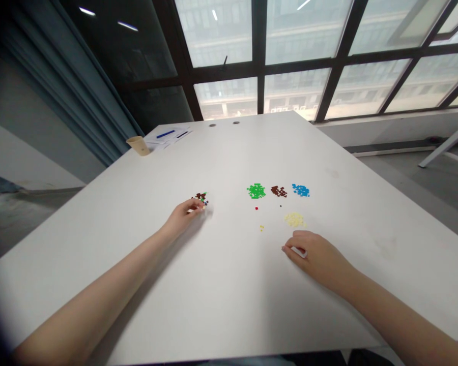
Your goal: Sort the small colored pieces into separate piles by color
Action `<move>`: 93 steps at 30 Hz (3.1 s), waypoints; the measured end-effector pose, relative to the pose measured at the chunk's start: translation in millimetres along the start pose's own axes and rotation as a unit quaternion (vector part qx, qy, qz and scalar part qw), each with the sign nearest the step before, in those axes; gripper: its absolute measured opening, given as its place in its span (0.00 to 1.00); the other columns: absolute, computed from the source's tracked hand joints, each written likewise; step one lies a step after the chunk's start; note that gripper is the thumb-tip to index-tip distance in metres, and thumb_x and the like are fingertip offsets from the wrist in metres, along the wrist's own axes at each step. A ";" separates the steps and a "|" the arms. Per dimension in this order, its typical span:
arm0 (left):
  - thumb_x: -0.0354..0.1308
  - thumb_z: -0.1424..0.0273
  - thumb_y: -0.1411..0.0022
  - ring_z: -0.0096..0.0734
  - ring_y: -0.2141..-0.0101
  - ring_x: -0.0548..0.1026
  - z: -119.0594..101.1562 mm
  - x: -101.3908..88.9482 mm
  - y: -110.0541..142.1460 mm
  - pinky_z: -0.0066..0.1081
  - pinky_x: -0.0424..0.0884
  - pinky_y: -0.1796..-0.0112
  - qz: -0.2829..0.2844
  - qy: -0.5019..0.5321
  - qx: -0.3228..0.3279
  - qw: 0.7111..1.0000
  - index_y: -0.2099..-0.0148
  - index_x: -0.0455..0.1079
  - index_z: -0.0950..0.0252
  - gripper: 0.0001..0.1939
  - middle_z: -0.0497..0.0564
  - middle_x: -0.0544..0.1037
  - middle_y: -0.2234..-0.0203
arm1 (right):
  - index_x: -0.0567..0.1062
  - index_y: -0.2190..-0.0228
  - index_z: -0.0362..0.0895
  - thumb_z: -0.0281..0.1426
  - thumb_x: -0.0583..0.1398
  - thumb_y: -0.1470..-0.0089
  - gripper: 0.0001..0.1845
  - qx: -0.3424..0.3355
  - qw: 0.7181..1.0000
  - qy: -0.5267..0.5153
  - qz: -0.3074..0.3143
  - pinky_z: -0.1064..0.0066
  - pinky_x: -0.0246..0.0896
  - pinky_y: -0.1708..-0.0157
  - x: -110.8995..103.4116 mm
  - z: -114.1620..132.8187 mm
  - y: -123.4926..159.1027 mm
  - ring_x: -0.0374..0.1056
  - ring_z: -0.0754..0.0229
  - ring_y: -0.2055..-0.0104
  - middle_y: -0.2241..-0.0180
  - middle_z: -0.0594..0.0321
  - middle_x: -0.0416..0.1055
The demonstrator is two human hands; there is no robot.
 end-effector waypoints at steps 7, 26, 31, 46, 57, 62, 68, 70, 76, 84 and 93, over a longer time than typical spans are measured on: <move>0.60 0.65 0.52 0.20 0.77 0.60 -54.5 25.5 41.9 0.23 0.56 0.74 0.102 0.360 -0.079 0.924 0.69 0.64 0.65 0.11 0.44 0.64 0.78 | 0.74 0.76 0.45 0.36 0.49 0.45 0.17 -0.019 1.000 -0.015 0.004 0.70 0.56 0.74 4.2 10.2 -1.5 0.62 0.62 0.75 0.78 0.62 0.66; 0.46 0.71 0.41 0.34 0.58 0.65 -74.5 75.6 95.1 0.32 0.59 0.56 0.203 0.065 0.126 0.969 0.55 0.65 0.63 0.12 0.55 0.70 0.61 | 0.74 0.69 0.47 0.28 0.55 0.46 0.08 -0.274 0.957 -0.039 0.086 0.74 0.56 0.70 64.4 73.1 30.3 0.61 0.65 0.69 0.67 0.62 0.70; 0.46 0.72 0.41 0.33 0.60 0.65 -73.5 72.8 93.4 0.31 0.60 0.59 0.207 0.047 0.114 0.970 0.55 0.64 0.64 0.12 0.55 0.70 0.60 | 0.73 0.74 0.43 0.26 0.53 0.45 0.10 -0.227 0.968 -0.080 0.069 0.76 0.54 0.71 67.6 63.7 25.9 0.61 0.66 0.70 0.72 0.63 0.67; 0.59 0.65 0.48 0.19 0.74 0.67 -82.1 94.8 102.2 0.21 0.61 0.71 0.328 0.430 -0.237 0.807 0.64 0.73 0.69 0.13 0.49 0.73 0.75 | 0.72 0.73 0.41 0.32 0.50 0.42 0.14 -0.191 0.970 -0.124 -0.087 0.71 0.59 0.69 42.3 56.6 -3.8 0.61 0.62 0.69 0.73 0.59 0.67; 0.63 0.75 0.53 0.15 0.76 0.71 -86.3 93.5 97.5 0.14 0.66 0.72 0.213 0.581 -0.346 0.705 0.68 0.71 0.72 0.07 0.49 0.74 0.78 | 0.72 0.61 0.45 0.28 0.54 0.44 0.10 -0.159 0.960 -0.183 -0.138 0.73 0.62 0.65 36.8 60.6 -14.9 0.66 0.64 0.66 0.69 0.61 0.71; 0.59 0.78 0.48 0.15 0.78 0.72 -91.0 85.9 87.4 0.13 0.68 0.74 0.171 0.630 -0.348 0.673 0.68 0.69 0.72 0.02 0.49 0.74 0.76 | 0.71 0.59 0.46 0.28 0.54 0.45 0.12 -0.150 0.961 -0.174 -0.153 0.72 0.63 0.64 26.8 59.8 -14.8 0.66 0.64 0.65 0.68 0.61 0.71; 0.56 0.77 0.45 0.14 0.78 0.71 -98.0 81.5 80.1 0.13 0.69 0.75 0.130 0.653 -0.341 0.663 0.71 0.67 0.71 0.03 0.48 0.72 0.77 | 0.71 0.59 0.46 0.27 0.54 0.46 0.12 -0.136 0.966 -0.153 -0.160 0.72 0.63 0.65 22.6 56.8 -11.8 0.65 0.64 0.66 0.69 0.61 0.70; 0.56 0.77 0.45 0.14 0.78 0.71 -98.4 83.6 80.2 0.13 0.69 0.75 0.131 0.653 -0.335 0.667 0.70 0.67 0.71 0.02 0.48 0.72 0.77 | 0.71 0.59 0.45 0.27 0.54 0.47 0.12 -0.129 0.966 -0.157 -0.158 0.73 0.63 0.66 22.4 57.1 -12.1 0.65 0.65 0.69 0.69 0.62 0.70; 0.62 0.73 0.51 0.13 0.78 0.69 -96.2 91.0 85.5 0.13 0.67 0.75 0.155 0.640 -0.315 0.684 0.70 0.67 0.71 0.08 0.47 0.72 0.76 | 0.72 0.61 0.44 0.28 0.55 0.47 0.11 -0.117 0.961 -0.169 -0.187 0.72 0.63 0.67 18.9 60.2 -18.8 0.65 0.65 0.71 0.71 0.62 0.71; 0.65 0.67 0.55 0.14 0.80 0.65 -93.4 91.7 90.7 0.16 0.60 0.76 0.173 0.545 -0.290 0.768 0.71 0.66 0.70 0.13 0.45 0.69 0.81 | 0.74 0.68 0.44 0.28 0.55 0.46 0.07 -0.145 0.959 -0.208 -0.126 0.75 0.61 0.66 18.1 62.2 -21.5 0.66 0.66 0.68 0.72 0.63 0.71; 0.64 0.64 0.55 0.16 0.79 0.63 -91.2 97.6 91.5 0.20 0.57 0.75 0.209 0.509 -0.307 0.777 0.70 0.66 0.69 0.15 0.46 0.69 0.79 | 0.72 0.74 0.42 0.29 0.55 0.48 0.07 -0.114 0.977 -0.160 -0.083 0.75 0.59 0.71 21.2 51.1 -20.3 0.62 0.67 0.73 0.76 0.64 0.66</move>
Point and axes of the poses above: each hand's wrist, its own y-axis away from the middle knuckle, its own x-axis out of the palm, z = x × y, the point moved 2 cm from there along -y, towards the middle knuckle
